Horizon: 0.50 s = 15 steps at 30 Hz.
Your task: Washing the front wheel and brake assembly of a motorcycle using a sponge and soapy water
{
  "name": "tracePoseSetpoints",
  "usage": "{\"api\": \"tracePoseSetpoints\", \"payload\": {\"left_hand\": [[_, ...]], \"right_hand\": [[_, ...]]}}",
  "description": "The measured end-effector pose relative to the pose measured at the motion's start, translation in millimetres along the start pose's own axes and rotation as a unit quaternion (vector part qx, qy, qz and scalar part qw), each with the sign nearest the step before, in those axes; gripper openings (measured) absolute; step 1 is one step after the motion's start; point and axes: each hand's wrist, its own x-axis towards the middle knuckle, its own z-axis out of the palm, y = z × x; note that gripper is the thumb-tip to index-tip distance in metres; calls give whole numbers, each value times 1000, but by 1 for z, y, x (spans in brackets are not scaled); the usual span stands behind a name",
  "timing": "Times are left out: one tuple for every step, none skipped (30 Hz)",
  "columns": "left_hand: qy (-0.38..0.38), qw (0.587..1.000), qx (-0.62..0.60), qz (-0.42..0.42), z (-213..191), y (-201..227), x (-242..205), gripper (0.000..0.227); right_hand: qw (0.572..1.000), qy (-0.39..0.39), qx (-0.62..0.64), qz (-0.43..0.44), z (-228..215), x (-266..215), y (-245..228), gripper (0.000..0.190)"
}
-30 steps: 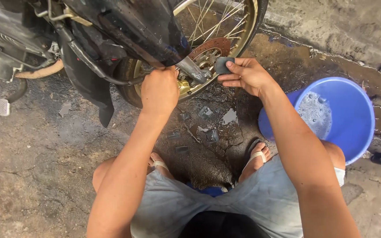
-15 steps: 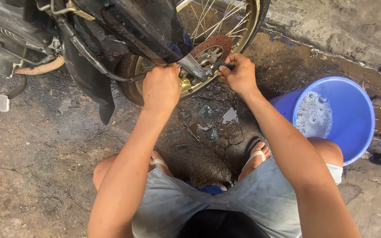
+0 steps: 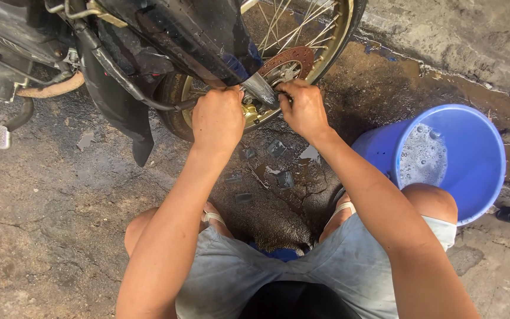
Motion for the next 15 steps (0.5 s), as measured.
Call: {"api": "tracePoseSetpoints", "payload": {"left_hand": [[-4, 1000, -3, -6, 3, -1, 0, 22], [-8, 1000, -6, -9, 7, -2, 2, 22], [-8, 1000, -6, -8, 4, -1, 1, 22], [-8, 1000, -6, -10, 2, 0, 1, 23], [-9, 1000, -6, -12, 0, 1, 1, 24], [-11, 1000, -9, -9, -2, 2, 1, 24], [-14, 1000, 4, -11, -3, 3, 2, 24], [-17, 1000, 16, -17, -4, 4, 0, 23], [-20, 1000, 12, -19, -3, 5, -1, 23], [-18, 1000, 3, -20, -4, 5, 1, 23], [-16, 1000, -5, -21, -6, 5, 1, 23], [-16, 1000, -5, -22, -6, 5, 1, 23], [-13, 1000, -5, -19, -7, 5, 0, 22], [-12, 1000, -7, -17, -6, 5, 0, 21], [-13, 1000, -7, -18, -7, 5, 1, 21]], "right_hand": [[998, -15, -49, -20, 5, -2, 10, 20], [994, -27, -99, -40, 9, -2, 21, 20], [994, -27, -99, -40, 6, -3, 16, 20], [993, -41, -109, -29, 2, -4, 11, 24], [991, -55, -119, -18, -2, -5, 6, 29], [991, -54, -121, -14, -9, -1, -13, 29], [997, -22, -65, -35, -15, 3, -32, 25], [998, 5, -9, -57, -21, 6, -51, 22], [998, 2, -11, -54, -17, 2, -37, 22], [998, -9, -28, -57, -11, 2, -24, 25], [997, -20, -44, -59, -6, 1, -12, 28], [997, -20, -44, -60, -8, 2, -16, 28], [997, -17, -28, -66, -10, 3, -20, 26], [997, -16, -13, -71, -12, 4, -23, 23], [997, -17, -13, -70, -13, 7, -25, 23]]}}
